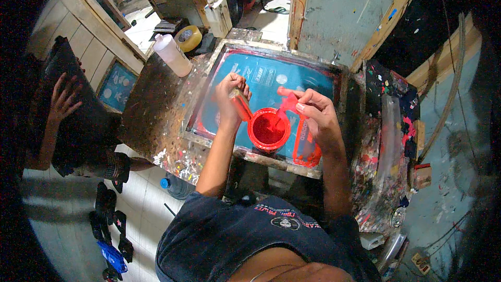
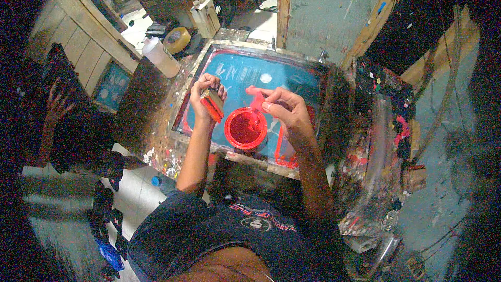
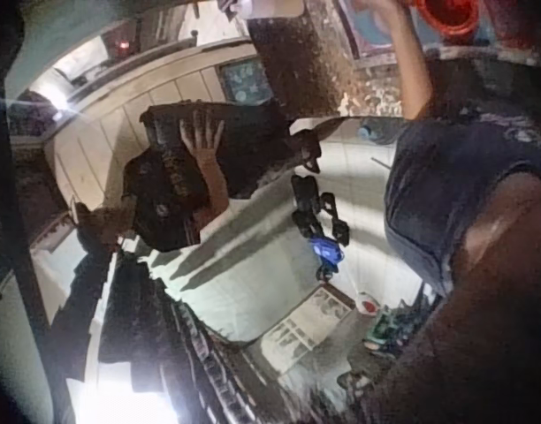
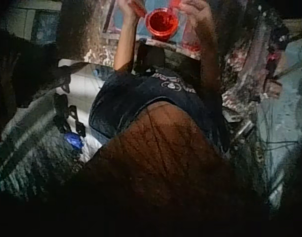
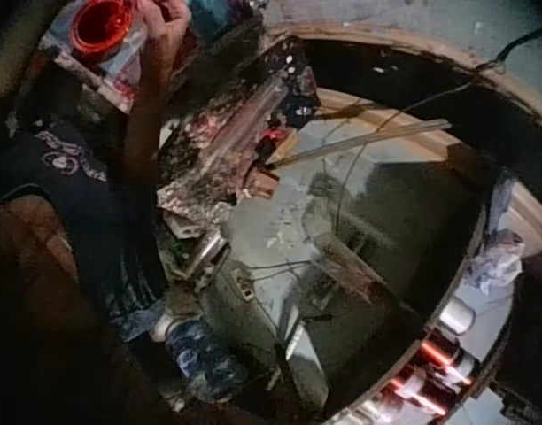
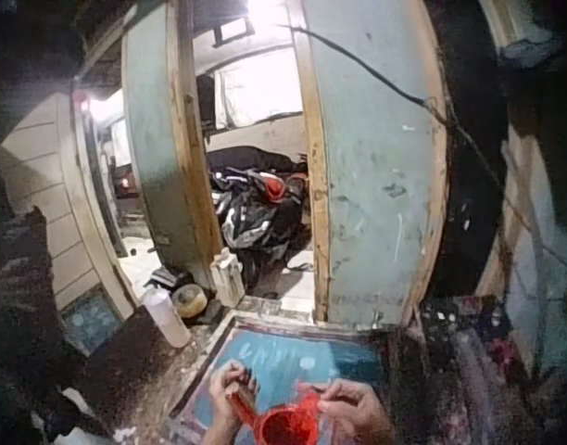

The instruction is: The person repeatedly places a black rectangular squeegee onto a screen printing frame and pulls it across the mesh to transfer ink onto a surface below. The person also handles a red plastic cup and a small brush, dipping the brush into the cup and applying liquid to the screen frame.

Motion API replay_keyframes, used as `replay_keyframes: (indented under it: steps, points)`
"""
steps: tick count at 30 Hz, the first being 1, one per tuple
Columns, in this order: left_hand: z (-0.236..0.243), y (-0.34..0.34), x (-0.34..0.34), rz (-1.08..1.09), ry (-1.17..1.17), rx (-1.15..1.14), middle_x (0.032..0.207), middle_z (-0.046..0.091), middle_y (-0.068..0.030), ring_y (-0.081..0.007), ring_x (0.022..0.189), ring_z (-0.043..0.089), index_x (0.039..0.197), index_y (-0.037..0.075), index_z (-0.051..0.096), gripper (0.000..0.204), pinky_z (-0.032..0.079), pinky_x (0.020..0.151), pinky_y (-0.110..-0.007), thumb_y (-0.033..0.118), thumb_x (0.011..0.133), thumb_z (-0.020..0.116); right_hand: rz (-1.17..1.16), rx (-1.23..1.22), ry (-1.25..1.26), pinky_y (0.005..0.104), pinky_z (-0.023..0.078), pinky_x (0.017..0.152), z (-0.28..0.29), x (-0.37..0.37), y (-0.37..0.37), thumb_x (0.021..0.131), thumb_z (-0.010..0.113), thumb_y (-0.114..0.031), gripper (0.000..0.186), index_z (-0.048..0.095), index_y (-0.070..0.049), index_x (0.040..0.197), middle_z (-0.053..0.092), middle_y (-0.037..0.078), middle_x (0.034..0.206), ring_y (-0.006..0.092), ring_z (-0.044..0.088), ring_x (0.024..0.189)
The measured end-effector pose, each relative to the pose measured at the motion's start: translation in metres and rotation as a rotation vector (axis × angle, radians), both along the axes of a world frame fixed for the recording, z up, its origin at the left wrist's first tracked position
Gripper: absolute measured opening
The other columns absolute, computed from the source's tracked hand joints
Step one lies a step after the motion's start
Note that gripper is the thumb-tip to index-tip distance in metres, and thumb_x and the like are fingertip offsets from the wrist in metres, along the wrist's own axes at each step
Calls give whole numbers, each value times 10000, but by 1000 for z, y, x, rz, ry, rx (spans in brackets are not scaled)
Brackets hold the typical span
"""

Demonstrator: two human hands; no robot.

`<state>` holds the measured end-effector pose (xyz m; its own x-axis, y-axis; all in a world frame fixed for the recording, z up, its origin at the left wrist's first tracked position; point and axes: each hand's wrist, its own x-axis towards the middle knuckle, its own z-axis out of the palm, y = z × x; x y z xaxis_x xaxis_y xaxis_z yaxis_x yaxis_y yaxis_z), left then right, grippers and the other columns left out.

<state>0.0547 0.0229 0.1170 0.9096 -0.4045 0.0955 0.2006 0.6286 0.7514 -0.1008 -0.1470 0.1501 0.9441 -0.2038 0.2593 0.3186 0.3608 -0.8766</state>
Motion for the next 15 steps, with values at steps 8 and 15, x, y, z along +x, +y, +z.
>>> replay_keyframes:
  steps: [8,15]
  points:
    - [-5,6,-6,-37,-1,69,781,465,-31,-163,622,470,852,88,487,163,396,576,-307,246,883,512,-60,-179,151,328,520,927,2,-6,-1,911,717,-83,108,674,-9,976,716,90,1078,155,668,1004]
    - [-16,3,-5,-166,45,0,804,467,-33,-160,675,469,858,84,487,185,407,629,-314,262,880,530,-128,-371,115,305,558,855,20,3,27,906,748,-80,156,724,-6,1042,709,68,992,144,686,957]
